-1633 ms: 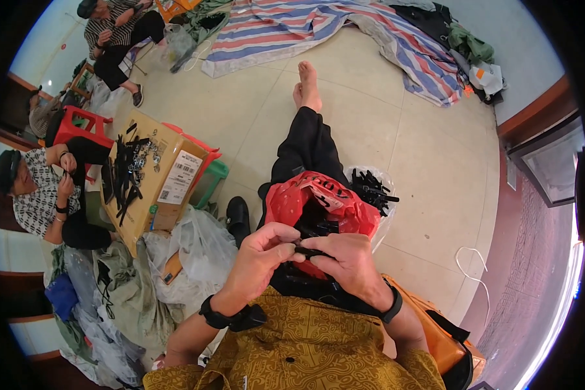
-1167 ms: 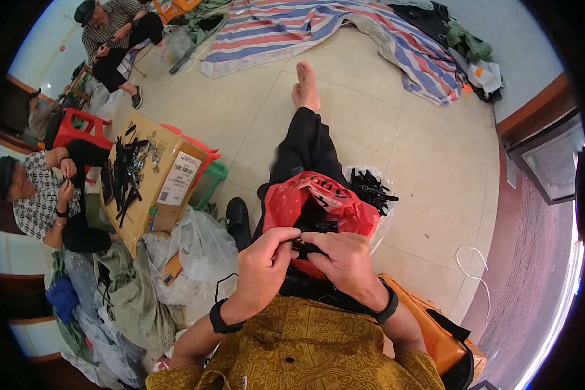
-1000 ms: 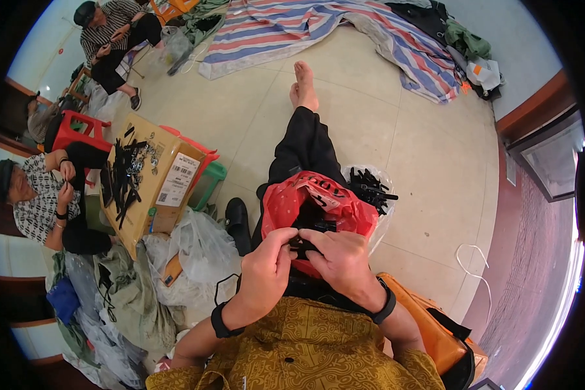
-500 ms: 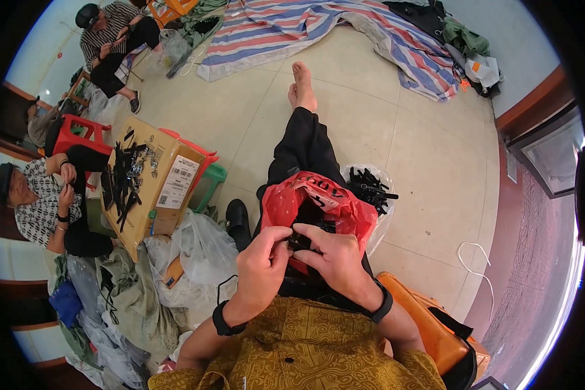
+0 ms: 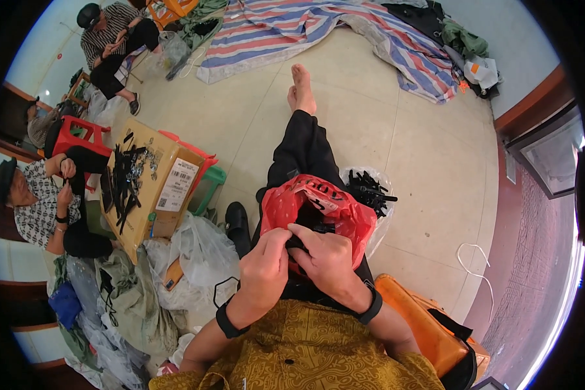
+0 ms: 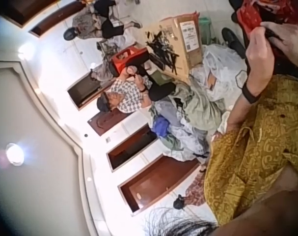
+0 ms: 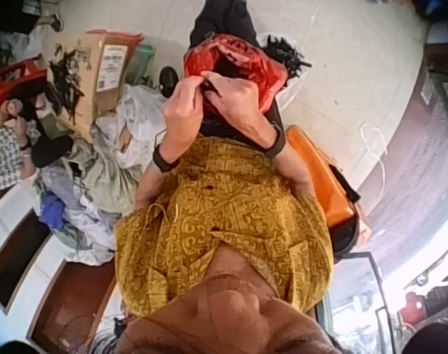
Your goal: Manually assembling or sorting small black shoe components from a bag while sitting on the floor.
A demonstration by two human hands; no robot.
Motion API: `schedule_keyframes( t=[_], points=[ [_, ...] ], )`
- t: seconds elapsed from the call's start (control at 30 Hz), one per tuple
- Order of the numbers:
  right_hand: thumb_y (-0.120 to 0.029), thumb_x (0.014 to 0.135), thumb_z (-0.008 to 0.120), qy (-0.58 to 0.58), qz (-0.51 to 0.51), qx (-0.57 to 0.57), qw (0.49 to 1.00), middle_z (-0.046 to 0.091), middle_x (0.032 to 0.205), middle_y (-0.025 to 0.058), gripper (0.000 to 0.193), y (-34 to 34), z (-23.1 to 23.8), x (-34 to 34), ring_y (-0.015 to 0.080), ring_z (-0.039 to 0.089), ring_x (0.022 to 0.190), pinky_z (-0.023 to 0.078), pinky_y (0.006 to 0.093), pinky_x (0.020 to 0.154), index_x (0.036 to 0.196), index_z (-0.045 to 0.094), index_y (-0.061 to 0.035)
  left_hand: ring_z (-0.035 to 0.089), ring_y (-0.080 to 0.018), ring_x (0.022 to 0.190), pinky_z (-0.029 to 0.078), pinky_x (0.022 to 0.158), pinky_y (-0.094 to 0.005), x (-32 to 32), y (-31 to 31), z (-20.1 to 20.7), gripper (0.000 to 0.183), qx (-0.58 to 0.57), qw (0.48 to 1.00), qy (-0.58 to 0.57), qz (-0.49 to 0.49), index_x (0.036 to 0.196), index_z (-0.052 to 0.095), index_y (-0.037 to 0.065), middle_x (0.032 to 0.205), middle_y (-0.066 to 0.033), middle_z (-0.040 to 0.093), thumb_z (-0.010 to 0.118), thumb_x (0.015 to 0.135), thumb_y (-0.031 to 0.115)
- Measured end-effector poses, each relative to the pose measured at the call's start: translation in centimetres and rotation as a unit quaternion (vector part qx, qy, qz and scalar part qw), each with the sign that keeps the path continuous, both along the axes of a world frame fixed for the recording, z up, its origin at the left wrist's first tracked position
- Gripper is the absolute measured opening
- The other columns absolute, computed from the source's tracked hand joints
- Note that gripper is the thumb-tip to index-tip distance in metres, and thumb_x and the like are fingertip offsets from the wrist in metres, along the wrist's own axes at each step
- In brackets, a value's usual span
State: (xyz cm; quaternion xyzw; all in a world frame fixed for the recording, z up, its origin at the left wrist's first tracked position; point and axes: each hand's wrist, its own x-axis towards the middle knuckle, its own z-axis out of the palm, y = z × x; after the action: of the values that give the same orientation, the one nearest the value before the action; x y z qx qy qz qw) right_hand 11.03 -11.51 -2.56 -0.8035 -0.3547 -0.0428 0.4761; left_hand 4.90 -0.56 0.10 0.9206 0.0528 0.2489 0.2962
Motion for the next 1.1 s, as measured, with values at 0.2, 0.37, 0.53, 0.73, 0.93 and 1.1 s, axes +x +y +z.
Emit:
schedule_keyframes(
  t=[0.2,0.37,0.53,0.73,0.93,1.1],
  points=[
    [-0.008,0.062,0.066,0.066,0.023,0.036,0.997,0.063,0.076,0.0097,0.035,-0.1,0.0,-0.3,0.0221,0.06,0.058,0.047,0.03,0.051,0.096,0.059,-0.0049,0.061,-0.0251,0.068,0.049,0.059,-0.0302,-0.6,0.0,0.4,0.02,-0.035,0.999,0.02,-0.003,0.096,0.053,0.0,0.084,-0.0143,0.06,0.05,0.078,-0.006],
    [-0.008,0.064,0.067,0.177,0.058,0.066,0.98,0.062,0.077,0.011,0.036,-0.7,0.1,-0.4,0.0221,0.06,0.059,0.047,0.029,0.052,0.099,0.058,-0.0034,0.062,-0.0165,0.066,0.049,0.057,-0.0248,-0.8,1.0,1.7,0.017,-0.177,0.978,0.111,-0.023,0.097,0.053,-0.002,0.088,-0.0113,0.062,0.048,0.081,-0.006],
    [-0.007,0.064,0.068,0.194,0.055,0.073,0.977,0.061,0.074,0.0108,0.036,-0.7,0.4,-0.7,0.0195,0.059,0.057,0.046,0.0275,0.051,0.099,0.058,-0.0035,0.062,-0.0119,0.066,0.048,0.056,-0.0219,-1.0,1.1,3.0,0.018,-0.202,0.969,0.137,-0.024,0.097,0.053,-0.002,0.088,-0.0091,0.062,0.05,0.08,-0.007],
    [-0.007,0.066,0.068,0.262,0.071,0.096,0.958,0.055,0.06,0.0079,0.034,-1.6,1.4,-0.7,0.0107,0.05,0.049,0.04,0.0232,0.047,0.099,0.058,-0.0028,0.061,-0.0129,0.066,0.048,0.058,-0.0225,-1.1,1.9,3.7,0.019,-0.351,0.917,0.183,-0.038,0.096,0.052,-0.002,0.082,-0.0095,0.062,0.05,0.079,-0.007],
    [-0.005,0.067,0.068,0.292,0.098,0.108,0.945,0.052,0.059,0.0054,0.032,-1.7,2.3,-0.9,0.0069,0.045,0.049,0.039,0.0217,0.047,0.098,0.059,-0.0024,0.06,-0.0128,0.072,0.048,0.063,-0.0216,-1.5,3.2,3.6,0.013,-0.519,0.815,0.241,-0.088,0.093,0.054,-0.004,0.082,-0.0077,0.06,0.049,0.081,-0.005],
    [-0.006,0.068,0.067,0.361,0.111,0.13,0.917,0.053,0.06,0.0047,0.029,-1.9,2.8,-1.0,0.006,0.045,0.05,0.039,0.0208,0.047,0.096,0.06,-0.0015,0.06,-0.0171,0.071,0.051,0.064,-0.0257,-1.7,3.2,3.6,0.013,-0.543,0.8,0.234,-0.103,0.091,0.053,-0.005,0.083,-0.0118,0.058,0.049,0.079,-0.007]
  ],
)
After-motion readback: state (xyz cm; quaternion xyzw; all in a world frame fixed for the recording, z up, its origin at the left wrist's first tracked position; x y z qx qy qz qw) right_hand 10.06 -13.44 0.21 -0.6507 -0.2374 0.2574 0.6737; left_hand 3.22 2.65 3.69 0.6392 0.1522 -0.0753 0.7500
